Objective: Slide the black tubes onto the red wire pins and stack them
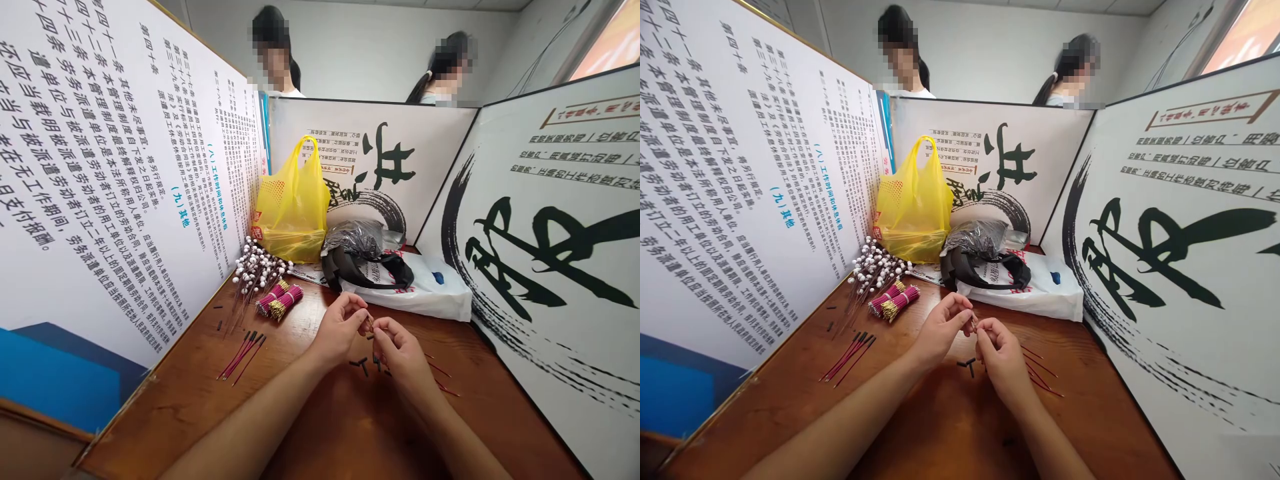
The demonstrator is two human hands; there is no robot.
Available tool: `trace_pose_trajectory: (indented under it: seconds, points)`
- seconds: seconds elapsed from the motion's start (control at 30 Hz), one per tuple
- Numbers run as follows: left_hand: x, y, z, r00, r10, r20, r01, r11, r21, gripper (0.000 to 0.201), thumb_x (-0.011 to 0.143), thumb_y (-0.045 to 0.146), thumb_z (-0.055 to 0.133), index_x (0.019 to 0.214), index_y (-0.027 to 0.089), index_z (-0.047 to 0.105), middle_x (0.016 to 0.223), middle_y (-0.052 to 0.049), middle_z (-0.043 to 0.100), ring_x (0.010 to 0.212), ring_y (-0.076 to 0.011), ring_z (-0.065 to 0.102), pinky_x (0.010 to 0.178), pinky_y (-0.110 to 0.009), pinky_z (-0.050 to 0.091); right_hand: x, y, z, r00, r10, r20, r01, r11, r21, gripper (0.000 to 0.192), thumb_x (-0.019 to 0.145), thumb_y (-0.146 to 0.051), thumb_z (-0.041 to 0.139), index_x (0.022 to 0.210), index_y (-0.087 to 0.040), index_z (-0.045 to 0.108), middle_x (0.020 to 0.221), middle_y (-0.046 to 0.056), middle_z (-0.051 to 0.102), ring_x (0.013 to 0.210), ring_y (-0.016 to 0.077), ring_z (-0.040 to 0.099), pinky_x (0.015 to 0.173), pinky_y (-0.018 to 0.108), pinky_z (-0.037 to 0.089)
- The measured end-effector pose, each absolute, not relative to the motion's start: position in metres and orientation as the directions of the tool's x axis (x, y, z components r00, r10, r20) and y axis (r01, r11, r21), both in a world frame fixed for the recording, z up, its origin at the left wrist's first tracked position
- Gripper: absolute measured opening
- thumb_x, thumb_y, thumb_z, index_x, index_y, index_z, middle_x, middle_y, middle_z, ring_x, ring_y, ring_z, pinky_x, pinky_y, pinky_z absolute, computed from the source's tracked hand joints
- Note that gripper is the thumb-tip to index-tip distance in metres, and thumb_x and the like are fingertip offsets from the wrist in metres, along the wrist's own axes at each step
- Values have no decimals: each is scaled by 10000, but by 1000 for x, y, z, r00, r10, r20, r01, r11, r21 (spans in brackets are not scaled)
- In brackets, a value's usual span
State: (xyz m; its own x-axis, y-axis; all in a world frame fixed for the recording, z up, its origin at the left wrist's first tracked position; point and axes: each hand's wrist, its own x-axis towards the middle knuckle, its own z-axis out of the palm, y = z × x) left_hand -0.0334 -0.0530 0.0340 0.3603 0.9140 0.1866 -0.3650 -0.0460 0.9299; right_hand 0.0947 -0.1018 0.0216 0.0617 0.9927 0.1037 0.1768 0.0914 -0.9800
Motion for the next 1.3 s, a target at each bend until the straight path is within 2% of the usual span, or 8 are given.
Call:
trace_pose_trajectory:
  seconds: [0.1, 0.3, 0.53, 0.77, 1.07, 1.2, 1.3]
  points:
    - [-34, -55, 34, 352, 912, 211, -330, -90, 940, 145, 791, 247, 580, 864, 154, 497, 700, 8, 573, 619, -95, 515, 619, -243, 424, 94, -102, 21, 68, 993, 92, 164, 79, -983, 323, 826, -517, 548, 827, -195, 519, 496, -77, 388, 449, 99, 346, 442, 221, 268]
    - [-34, -59, 33, 354, 904, 238, -257, -151, 955, 105, 814, 221, 560, 878, 147, 522, 742, 12, 547, 668, -95, 510, 652, -235, 430, 94, -104, 17, 59, 994, 88, 102, 82, -991, 313, 878, -502, 536, 871, -189, 541, 505, -79, 381, 469, 91, 318, 452, 213, 254]
    - [-34, -58, 30, 339, 910, 238, -231, -165, 959, 111, 819, 229, 566, 881, 139, 546, 759, 5, 544, 692, -106, 512, 670, -248, 433, 92, -105, 16, 63, 990, 127, 105, 120, -987, 311, 898, -498, 530, 902, -188, 554, 560, -61, 418, 505, 94, 353, 468, 212, 295]
    - [-35, -59, 30, 325, 912, 249, -165, -205, 965, 110, 830, 243, 552, 868, 140, 551, 757, 3, 539, 700, -114, 502, 668, -252, 419, 90, -106, 17, 47, 995, 91, 45, 89, -995, 324, 876, -518, 559, 897, -195, 559, 585, -49, 475, 516, 93, 409, 464, 199, 327]
    - [-35, -59, 31, 329, 915, 235, -171, -187, 967, 127, 823, 256, 548, 874, 140, 558, 758, 0, 544, 692, -115, 499, 650, -246, 408, 90, -106, 20, 11, 996, 86, 45, 85, -995, 320, 840, -500, 615, 838, -183, 567, 582, -39, 521, 499, 89, 447, 467, 200, 375]
    - [-35, -58, 31, 341, 909, 238, -217, -170, 961, 171, 834, 235, 495, 962, 146, 563, 738, 15, 513, 673, -110, 486, 652, -249, 408, 89, -107, 23, 17, 996, 84, 37, 83, -996, 311, 844, -490, 616, 849, -181, 584, 594, -41, 516, 505, 86, 448, 466, 197, 375]
    - [-36, -58, 32, 351, 911, 218, -240, -138, 961, 154, 809, 198, 473, 940, 152, 540, 745, 17, 502, 660, -106, 476, 641, -249, 403, 89, -108, 24, 23, 995, 93, 43, 92, -995, 316, 845, -492, 618, 853, -178, 589, 610, -38, 525, 509, 82, 454, 475, 197, 380]
